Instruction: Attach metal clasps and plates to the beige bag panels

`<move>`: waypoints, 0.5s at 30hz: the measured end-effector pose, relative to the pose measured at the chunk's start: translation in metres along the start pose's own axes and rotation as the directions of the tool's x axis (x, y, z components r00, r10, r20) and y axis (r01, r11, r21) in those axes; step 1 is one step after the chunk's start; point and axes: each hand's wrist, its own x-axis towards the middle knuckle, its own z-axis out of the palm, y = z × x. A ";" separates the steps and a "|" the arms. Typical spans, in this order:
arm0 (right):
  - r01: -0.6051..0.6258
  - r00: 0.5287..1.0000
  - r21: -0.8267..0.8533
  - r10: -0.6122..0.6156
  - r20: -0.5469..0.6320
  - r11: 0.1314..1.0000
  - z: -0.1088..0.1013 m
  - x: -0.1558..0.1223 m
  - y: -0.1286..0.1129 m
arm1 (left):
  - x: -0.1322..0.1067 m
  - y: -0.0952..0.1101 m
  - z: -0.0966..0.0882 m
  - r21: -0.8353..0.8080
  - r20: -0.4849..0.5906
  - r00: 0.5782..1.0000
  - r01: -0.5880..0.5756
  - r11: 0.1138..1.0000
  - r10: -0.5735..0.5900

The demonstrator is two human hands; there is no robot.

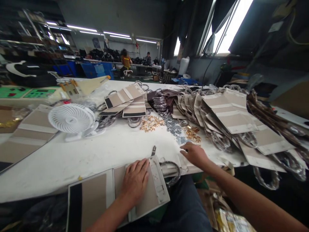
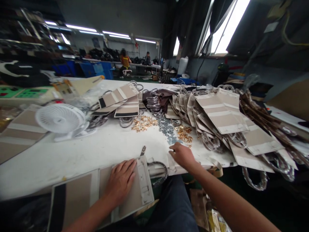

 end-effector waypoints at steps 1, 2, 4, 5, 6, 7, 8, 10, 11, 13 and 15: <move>-0.051 0.999 -0.031 0.051 0.008 0.998 -0.002 0.006 0.020 | 0.000 0.000 0.000 -0.011 -0.003 1.000 0.004 1.000 -0.004; -0.091 0.996 -0.056 0.092 0.014 0.994 -0.003 0.011 0.037 | 0.000 0.000 0.001 -0.020 -0.006 1.000 0.008 1.000 -0.008; -0.132 0.990 -0.076 0.135 0.030 0.988 -0.001 0.019 0.063 | 0.000 0.000 0.001 -0.032 -0.008 1.000 0.012 0.999 -0.012; -0.142 0.989 -0.079 0.145 0.035 0.987 0.001 0.022 0.071 | 0.000 0.000 0.001 -0.039 -0.006 1.000 0.015 0.999 -0.016; -0.147 0.988 -0.080 0.151 0.039 0.986 0.003 0.025 0.077 | 0.000 0.000 0.002 -0.047 -0.004 1.000 0.019 0.999 -0.019; -0.147 0.988 -0.079 0.151 0.042 0.986 0.006 0.027 0.081 | 0.000 0.000 0.002 -0.056 0.000 1.000 0.023 0.998 -0.023; -0.144 0.988 -0.077 0.147 0.045 0.987 0.009 0.029 0.083 | 0.000 0.000 0.002 -0.066 0.004 1.000 0.029 0.997 -0.028; -0.128 0.990 -0.076 0.133 0.056 0.989 0.013 0.033 0.087 | -0.001 0.001 0.001 -0.086 0.017 0.999 0.043 0.995 -0.042; -0.117 0.990 -0.078 0.122 0.065 0.990 0.014 0.035 0.089 | -0.001 0.001 0.001 -0.096 0.025 0.999 0.050 0.994 -0.048; -0.082 0.992 -0.086 0.090 0.088 0.993 0.014 0.039 0.093 | -0.002 0.002 0.000 -0.115 0.044 0.997 0.064 0.991 -0.060; -0.034 0.992 -0.092 0.044 0.115 0.995 0.013 0.044 0.096 | -0.002 0.004 -0.002 -0.130 0.061 0.996 0.077 0.989 -0.069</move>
